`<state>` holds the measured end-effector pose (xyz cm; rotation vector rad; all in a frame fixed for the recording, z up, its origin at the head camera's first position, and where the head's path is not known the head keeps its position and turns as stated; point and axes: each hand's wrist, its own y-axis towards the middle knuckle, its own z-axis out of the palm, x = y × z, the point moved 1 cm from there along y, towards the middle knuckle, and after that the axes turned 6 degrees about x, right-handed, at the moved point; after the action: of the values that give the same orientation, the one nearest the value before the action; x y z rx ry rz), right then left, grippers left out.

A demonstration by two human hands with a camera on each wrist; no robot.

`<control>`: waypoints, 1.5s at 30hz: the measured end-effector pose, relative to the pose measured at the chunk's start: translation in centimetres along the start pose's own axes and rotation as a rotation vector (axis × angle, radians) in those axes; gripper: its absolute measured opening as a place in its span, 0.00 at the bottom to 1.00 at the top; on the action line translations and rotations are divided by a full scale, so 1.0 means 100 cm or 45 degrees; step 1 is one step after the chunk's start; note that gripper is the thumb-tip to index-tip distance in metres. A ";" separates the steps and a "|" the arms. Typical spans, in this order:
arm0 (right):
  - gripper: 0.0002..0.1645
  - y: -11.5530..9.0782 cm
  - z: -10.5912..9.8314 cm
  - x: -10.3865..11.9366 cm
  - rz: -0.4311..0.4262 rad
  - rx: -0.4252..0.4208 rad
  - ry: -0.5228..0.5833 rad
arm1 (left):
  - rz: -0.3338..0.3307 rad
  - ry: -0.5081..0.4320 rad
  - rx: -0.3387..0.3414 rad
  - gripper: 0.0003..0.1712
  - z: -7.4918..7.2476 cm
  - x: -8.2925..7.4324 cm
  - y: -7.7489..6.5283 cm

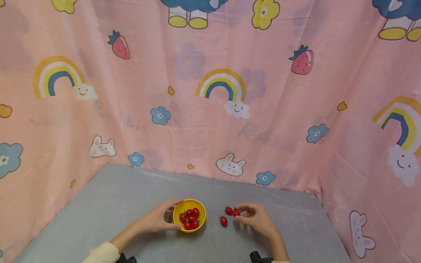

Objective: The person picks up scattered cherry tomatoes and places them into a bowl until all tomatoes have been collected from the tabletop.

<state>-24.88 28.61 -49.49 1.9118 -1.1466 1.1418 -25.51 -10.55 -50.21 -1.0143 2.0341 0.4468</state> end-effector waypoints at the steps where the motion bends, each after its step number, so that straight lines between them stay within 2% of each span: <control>1: 0.19 0.001 0.001 0.001 -0.004 -0.005 0.003 | 0.000 0.000 0.000 0.48 0.000 0.000 0.000; 7: 0.18 0.006 0.009 0.005 -0.034 -0.032 -0.002 | -0.003 -0.011 0.002 0.48 0.000 -0.001 -0.001; 16: 0.20 0.018 0.022 0.015 0.064 -0.087 -0.048 | 0.002 -0.007 0.000 0.48 0.001 -0.001 -0.001; 24: 0.19 0.028 0.030 0.025 -0.024 -0.071 -0.003 | -0.001 0.000 0.006 0.48 0.002 -0.001 -0.001; 35: 0.17 0.043 0.044 0.033 -0.071 -0.048 -0.017 | 0.012 -0.006 -0.003 0.48 0.001 -0.001 -0.001; 45: 0.17 0.055 0.060 0.046 -0.098 -0.014 0.038 | 0.001 -0.002 0.004 0.48 0.001 -0.002 -0.001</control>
<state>-26.61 19.60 -47.49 1.9075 -1.0524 1.1164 -25.35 -10.48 -50.12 -1.0107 2.0333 0.4443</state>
